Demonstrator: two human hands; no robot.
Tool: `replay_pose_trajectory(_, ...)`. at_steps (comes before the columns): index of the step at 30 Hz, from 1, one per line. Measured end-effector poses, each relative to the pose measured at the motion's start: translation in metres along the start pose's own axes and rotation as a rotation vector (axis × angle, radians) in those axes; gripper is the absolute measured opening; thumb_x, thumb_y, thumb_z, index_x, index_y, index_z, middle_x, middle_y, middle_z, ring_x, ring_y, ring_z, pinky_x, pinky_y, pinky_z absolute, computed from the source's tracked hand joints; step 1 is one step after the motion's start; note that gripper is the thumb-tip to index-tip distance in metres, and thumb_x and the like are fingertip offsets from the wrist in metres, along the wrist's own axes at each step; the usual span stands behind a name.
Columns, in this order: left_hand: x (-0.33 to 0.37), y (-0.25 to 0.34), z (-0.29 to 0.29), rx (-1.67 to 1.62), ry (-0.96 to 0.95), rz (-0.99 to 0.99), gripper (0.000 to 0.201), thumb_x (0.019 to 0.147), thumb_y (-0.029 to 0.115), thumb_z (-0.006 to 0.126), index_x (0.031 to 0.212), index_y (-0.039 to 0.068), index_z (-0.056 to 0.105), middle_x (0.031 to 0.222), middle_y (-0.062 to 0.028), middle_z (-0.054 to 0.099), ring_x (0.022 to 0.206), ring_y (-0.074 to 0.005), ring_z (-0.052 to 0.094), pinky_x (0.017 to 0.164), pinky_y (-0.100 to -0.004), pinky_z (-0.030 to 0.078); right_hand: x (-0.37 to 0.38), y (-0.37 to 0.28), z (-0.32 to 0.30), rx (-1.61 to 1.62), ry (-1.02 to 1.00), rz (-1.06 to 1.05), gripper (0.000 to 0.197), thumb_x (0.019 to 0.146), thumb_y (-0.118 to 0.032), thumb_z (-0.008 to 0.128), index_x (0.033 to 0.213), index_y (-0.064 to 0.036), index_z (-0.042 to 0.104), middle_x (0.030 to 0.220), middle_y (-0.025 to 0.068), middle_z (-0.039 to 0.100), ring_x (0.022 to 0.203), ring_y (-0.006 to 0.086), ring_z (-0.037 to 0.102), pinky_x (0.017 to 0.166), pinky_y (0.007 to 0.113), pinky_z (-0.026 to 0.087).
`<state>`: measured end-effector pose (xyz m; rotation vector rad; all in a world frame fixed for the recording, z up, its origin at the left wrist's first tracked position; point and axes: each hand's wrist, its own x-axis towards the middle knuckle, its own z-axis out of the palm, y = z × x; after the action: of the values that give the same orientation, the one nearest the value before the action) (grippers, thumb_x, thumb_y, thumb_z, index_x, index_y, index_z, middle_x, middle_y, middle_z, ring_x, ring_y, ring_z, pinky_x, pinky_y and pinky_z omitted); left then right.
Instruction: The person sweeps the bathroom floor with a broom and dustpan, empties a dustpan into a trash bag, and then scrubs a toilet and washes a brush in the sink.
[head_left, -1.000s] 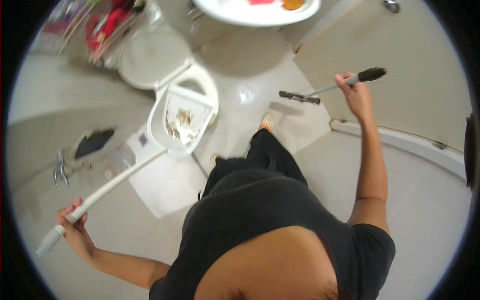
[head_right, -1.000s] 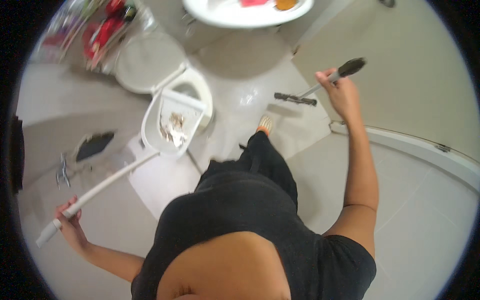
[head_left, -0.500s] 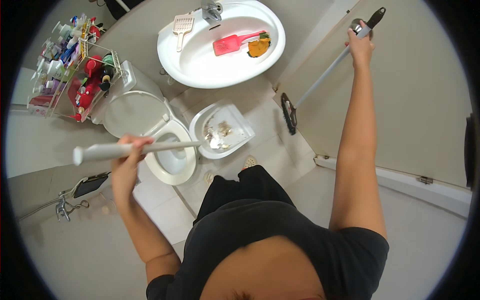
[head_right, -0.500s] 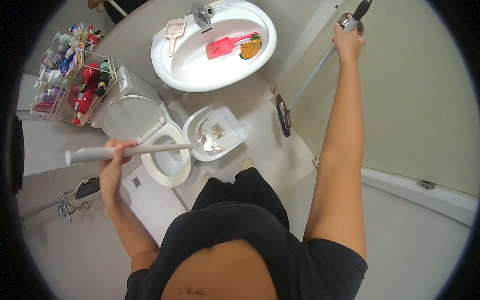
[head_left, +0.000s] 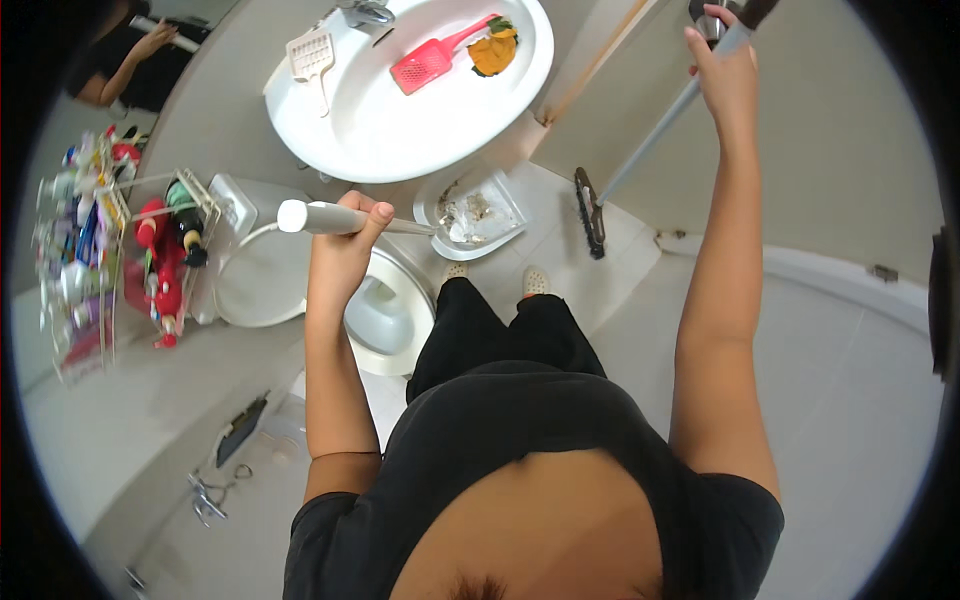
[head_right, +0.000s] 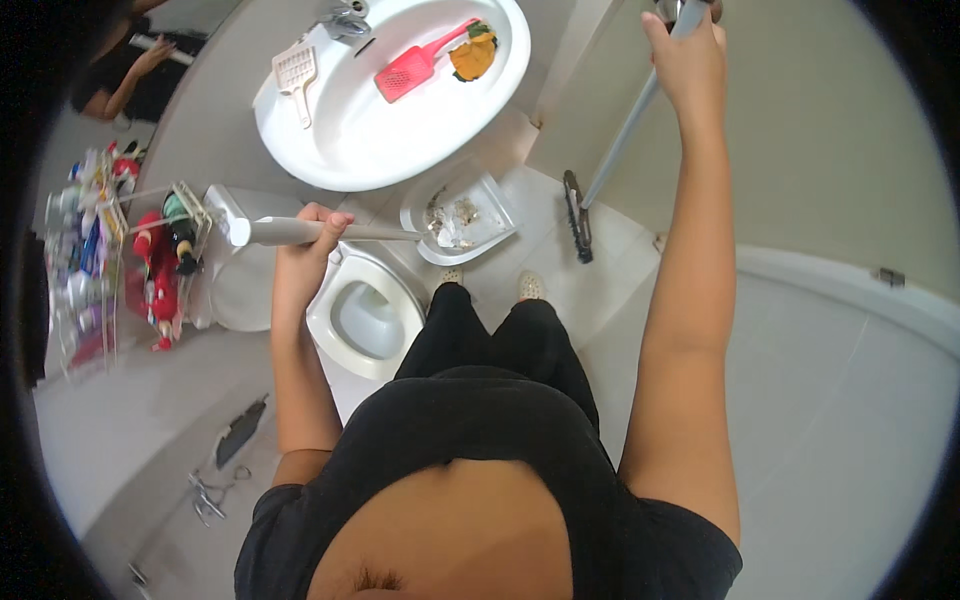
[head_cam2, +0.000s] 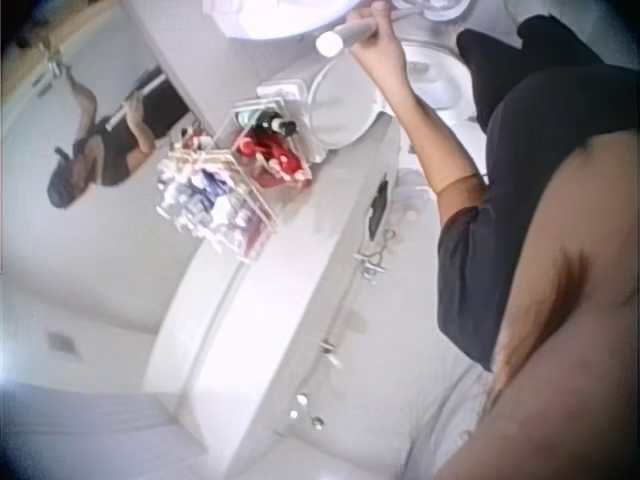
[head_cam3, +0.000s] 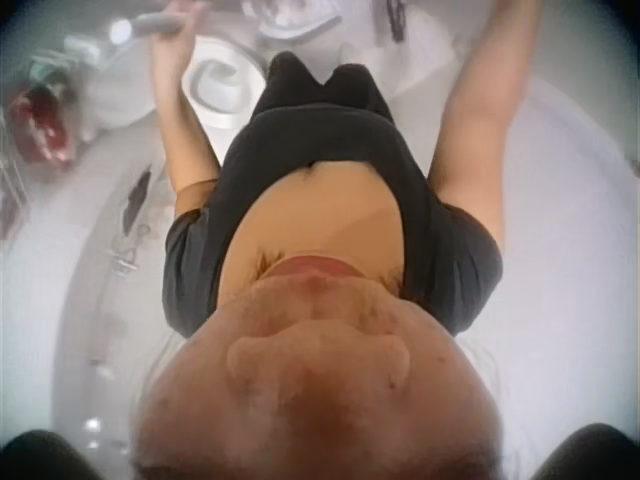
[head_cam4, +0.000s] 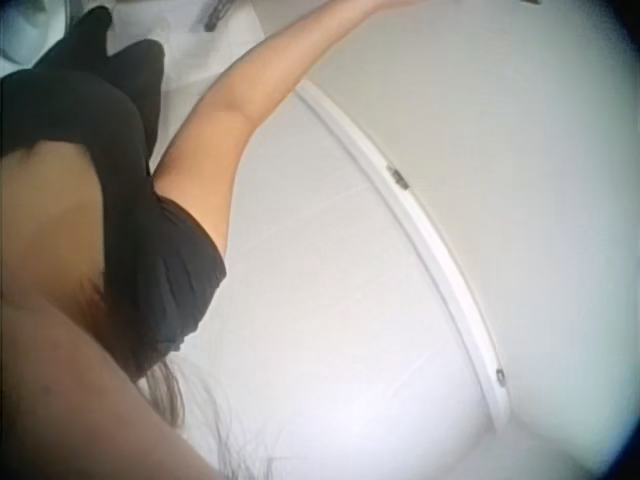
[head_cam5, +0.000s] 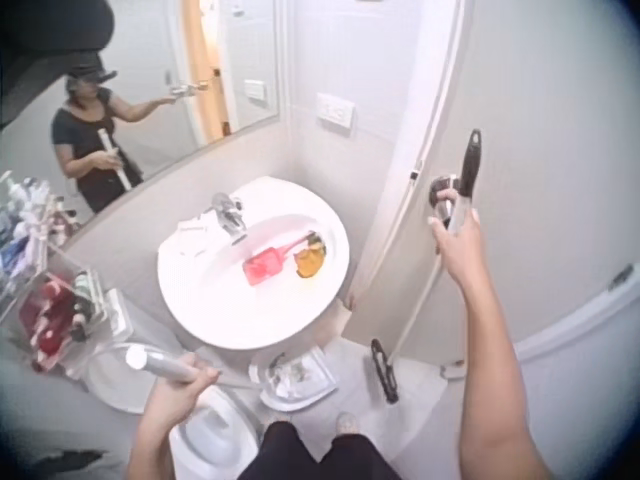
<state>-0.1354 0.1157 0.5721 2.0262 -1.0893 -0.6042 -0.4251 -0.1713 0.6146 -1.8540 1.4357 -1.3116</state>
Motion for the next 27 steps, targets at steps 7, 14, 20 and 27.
replay_pose_trajectory(7,0.044,0.008,0.032,0.046,-0.129,0.126,0.040,0.084,0.036,0.065,0.071,0.001,0.053,0.062,0.0020,0.043,0.063,-0.0092,0.038,0.057,-0.0254,0.034,-0.152,0.021,-0.075,-0.358,0.274,-0.177,0.048,0.083,-0.009,0.059,0.129,-0.0105,0.046,0.121,0.0209,0.044,0.109,0.0272,0.049,0.079,0.035,0.048)
replay_pose_trajectory(14,0.089,0.049,0.065,0.213,-0.268,0.165,0.037,0.083,0.035,0.065,0.075,0.000,0.055,0.061,-0.0057,0.051,0.061,-0.0144,0.044,0.059,-0.0289,0.040,-0.266,0.004,-0.157,-0.317,0.094,0.398,0.047,0.084,-0.013,0.060,0.127,0.0001,0.046,0.125,0.0223,0.034,0.092,0.0270,0.058,0.073,0.033,0.051)
replay_pose_trajectory(20,0.102,0.037,0.102,0.260,-0.373,0.189,0.031,0.080,0.030,0.068,0.076,0.000,0.059,0.065,-0.0134,0.059,0.060,-0.0189,0.053,0.061,-0.0307,0.044,-0.343,-0.001,-0.159,-0.280,-0.068,0.612,0.019,0.081,-0.014,0.064,0.097,-0.0030,0.065,0.089,0.0132,0.064,0.080,0.0219,0.061,0.070,0.032,0.049)
replay_pose_trajectory(27,0.095,0.061,0.155,0.210,-0.447,0.371,0.034,0.082,0.031,0.066,0.073,-0.001,0.055,0.062,-0.0144,0.054,0.058,-0.0202,0.048,0.060,-0.0332,0.043,-0.384,0.023,-0.130,-0.165,-0.031,0.808,0.017,0.077,-0.018,0.070,0.085,-0.0039,0.065,0.084,0.0086,0.065,0.073,0.0196,0.061,0.068,0.028,0.047)
